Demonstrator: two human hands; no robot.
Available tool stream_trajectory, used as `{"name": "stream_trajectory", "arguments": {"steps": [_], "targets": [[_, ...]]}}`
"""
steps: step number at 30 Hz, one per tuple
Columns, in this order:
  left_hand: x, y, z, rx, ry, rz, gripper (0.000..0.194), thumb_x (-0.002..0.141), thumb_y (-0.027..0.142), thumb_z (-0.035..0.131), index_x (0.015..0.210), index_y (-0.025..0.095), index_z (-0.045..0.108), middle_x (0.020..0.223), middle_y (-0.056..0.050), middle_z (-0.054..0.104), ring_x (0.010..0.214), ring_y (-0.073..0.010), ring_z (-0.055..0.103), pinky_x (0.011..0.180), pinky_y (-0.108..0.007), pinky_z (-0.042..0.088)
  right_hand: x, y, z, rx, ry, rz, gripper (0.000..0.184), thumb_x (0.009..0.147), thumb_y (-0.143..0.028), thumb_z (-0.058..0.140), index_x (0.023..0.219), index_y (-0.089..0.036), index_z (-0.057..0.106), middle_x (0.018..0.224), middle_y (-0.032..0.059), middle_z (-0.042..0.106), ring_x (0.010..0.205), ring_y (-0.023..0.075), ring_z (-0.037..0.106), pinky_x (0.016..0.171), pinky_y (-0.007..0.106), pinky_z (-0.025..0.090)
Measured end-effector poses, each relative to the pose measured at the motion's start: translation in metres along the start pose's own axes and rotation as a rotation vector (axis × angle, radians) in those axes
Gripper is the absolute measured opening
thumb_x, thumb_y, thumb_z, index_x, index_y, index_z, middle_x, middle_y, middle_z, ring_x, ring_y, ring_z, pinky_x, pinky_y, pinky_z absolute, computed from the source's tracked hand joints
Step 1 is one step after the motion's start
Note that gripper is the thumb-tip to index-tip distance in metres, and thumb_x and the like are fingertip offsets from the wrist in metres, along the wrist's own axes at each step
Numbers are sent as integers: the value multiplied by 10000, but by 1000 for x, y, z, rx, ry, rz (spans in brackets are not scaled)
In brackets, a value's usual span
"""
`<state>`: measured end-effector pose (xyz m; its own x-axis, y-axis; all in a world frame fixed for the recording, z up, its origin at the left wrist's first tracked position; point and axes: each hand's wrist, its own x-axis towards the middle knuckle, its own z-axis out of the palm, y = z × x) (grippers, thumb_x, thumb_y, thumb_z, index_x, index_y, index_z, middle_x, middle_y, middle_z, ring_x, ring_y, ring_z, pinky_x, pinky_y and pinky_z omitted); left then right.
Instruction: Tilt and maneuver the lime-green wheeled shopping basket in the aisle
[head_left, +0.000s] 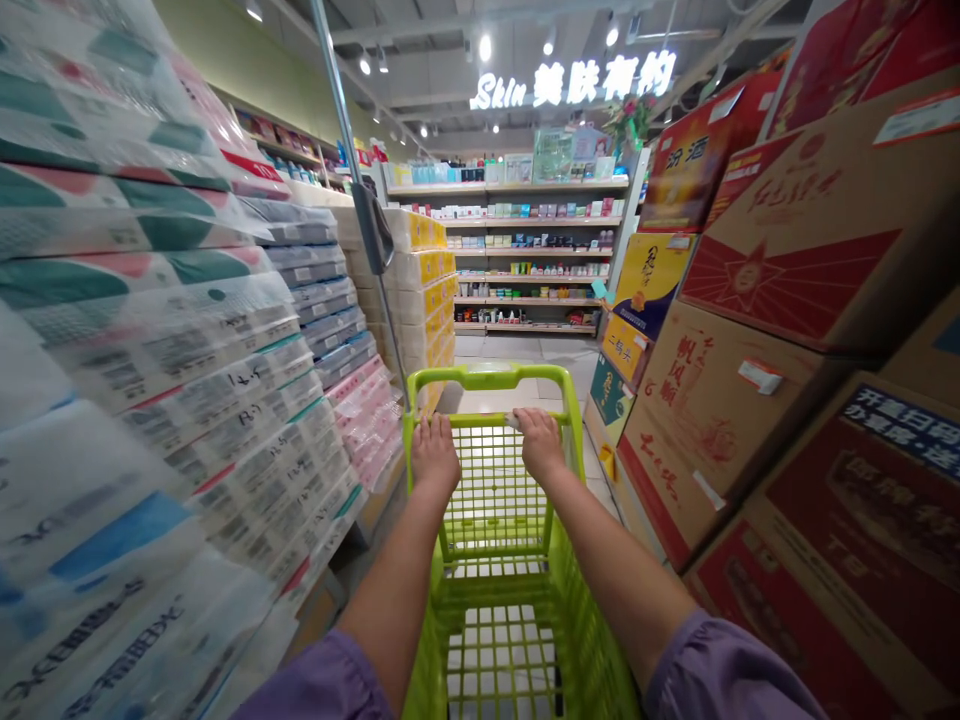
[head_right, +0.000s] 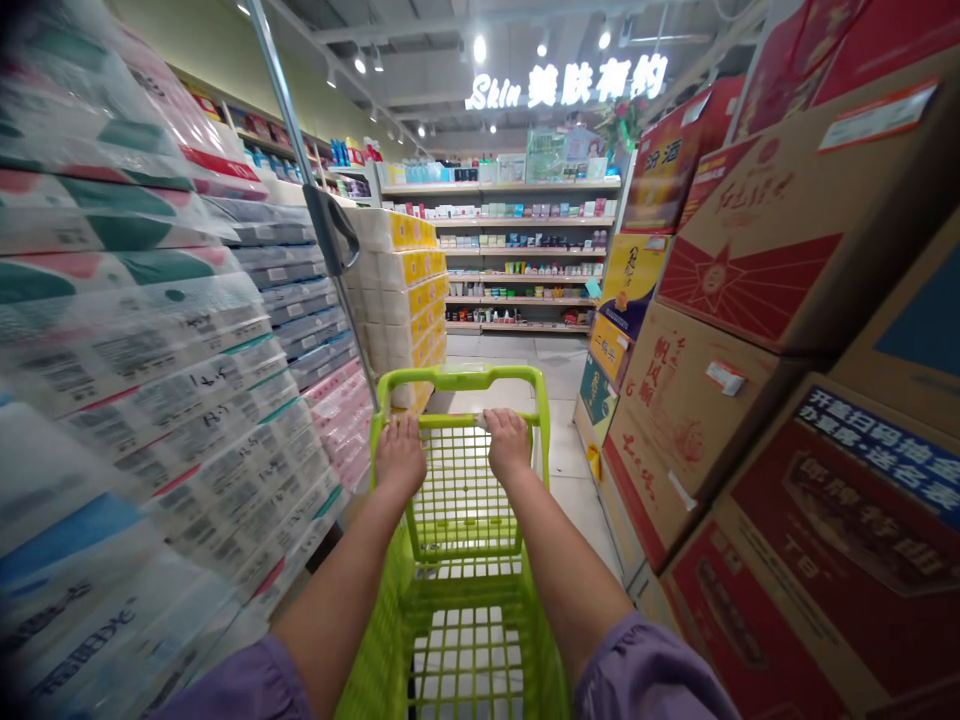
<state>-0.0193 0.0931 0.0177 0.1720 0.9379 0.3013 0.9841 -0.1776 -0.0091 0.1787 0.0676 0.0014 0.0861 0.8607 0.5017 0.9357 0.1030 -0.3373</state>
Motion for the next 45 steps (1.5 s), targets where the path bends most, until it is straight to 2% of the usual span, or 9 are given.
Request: {"name": "stream_trajectory", "arguments": {"steps": [4, 10, 15, 19, 25, 30, 35, 40, 45], "targets": [[0, 1, 5, 5, -5, -17, 640, 847, 113, 340, 1484, 105, 285, 1553, -101, 284, 1448, -270, 190, 1193, -453, 131, 7, -1, 4, 124, 157, 89, 528, 806, -17, 363, 1299, -179, 458, 1173, 108, 591, 1132, 237, 496, 994, 398, 382], [-1, 4, 10, -65, 50, -46, 631, 843, 85, 343, 1473, 83, 307, 1550, -111, 290, 1454, -266, 165, 1195, -426, 132, 28, -29, 7, 283, 259, 118, 392, 855, -95, 378, 1222, -178, 488, 1379, 139, 387, 869, 167, 588, 749, 336, 509], [-2, 6, 19, -131, 83, -54, 627, 850, 74, 336, 1476, 87, 299, 1557, -111, 272, 1459, -267, 145, 1177, -434, 200, 42, -67, 16, 238, 35, -169, 254, 946, -249, 405, 1083, -233, 618, 1133, 60, 587, 1031, 175, 561, 926, 315, 458], [0, 4, 22, -161, 96, -41, 634, 846, 76, 351, 1477, 86, 292, 1557, -109, 274, 1460, -263, 140, 1180, -435, 197, 41, -83, 16, 3, -138, -305, 342, 901, -200, 470, 1224, -228, 580, 1265, 73, 576, 1263, 249, 408, 1054, 413, 336], [0, 1, 26, -230, 106, -44, 669, 817, 50, 355, 1481, 69, 274, 1564, -124, 242, 1463, -269, 117, 1184, -466, 180, 27, -56, 2, -134, -195, -210, 585, 814, -59, 433, 1369, -236, 470, 1396, 69, 491, 1320, 251, 341, 1098, 459, 255], [-1, 3, 27, -271, 89, -62, 703, 797, 55, 383, 1487, 66, 251, 1571, -119, 220, 1465, -277, 96, 1188, -474, 158, 10, -19, 2, -145, -12, -16, 563, 804, -43, 397, 1320, -229, 526, 1360, 61, 523, 1315, 261, 352, 1119, 479, 218], [-4, 5, 26, -296, 109, -23, 745, 777, 81, 430, 1495, 80, 231, 1578, -108, 206, 1466, -280, 82, 1183, -465, 173, -1, -9, 11, -113, 152, 86, 573, 768, -43, 416, 1308, -199, 526, 1392, 78, 483, 1354, 287, 304, 1142, 506, 194], [-6, 5, 26, -287, 126, -31, 739, 783, 100, 437, 1494, 80, 236, 1576, -119, 211, 1465, -286, 93, 1178, -471, 177, -2, -10, 18, 59, 198, -46, 671, 738, 7, 372, 1382, -182, 398, 1426, 72, 447, 1417, 212, 234, 1159, 444, 252], [-9, 6, 24, -250, 104, -29, 761, 791, 107, 451, 1506, 92, 191, 1590, -130, 145, 1467, -285, 74, 1179, -468, 161, -2, -8, 26, 188, 334, 61, 551, 816, -3, 322, 1331, -172, 417, 1534, 124, 265, 1406, 214, 286, 1005, 406, 464]]}}
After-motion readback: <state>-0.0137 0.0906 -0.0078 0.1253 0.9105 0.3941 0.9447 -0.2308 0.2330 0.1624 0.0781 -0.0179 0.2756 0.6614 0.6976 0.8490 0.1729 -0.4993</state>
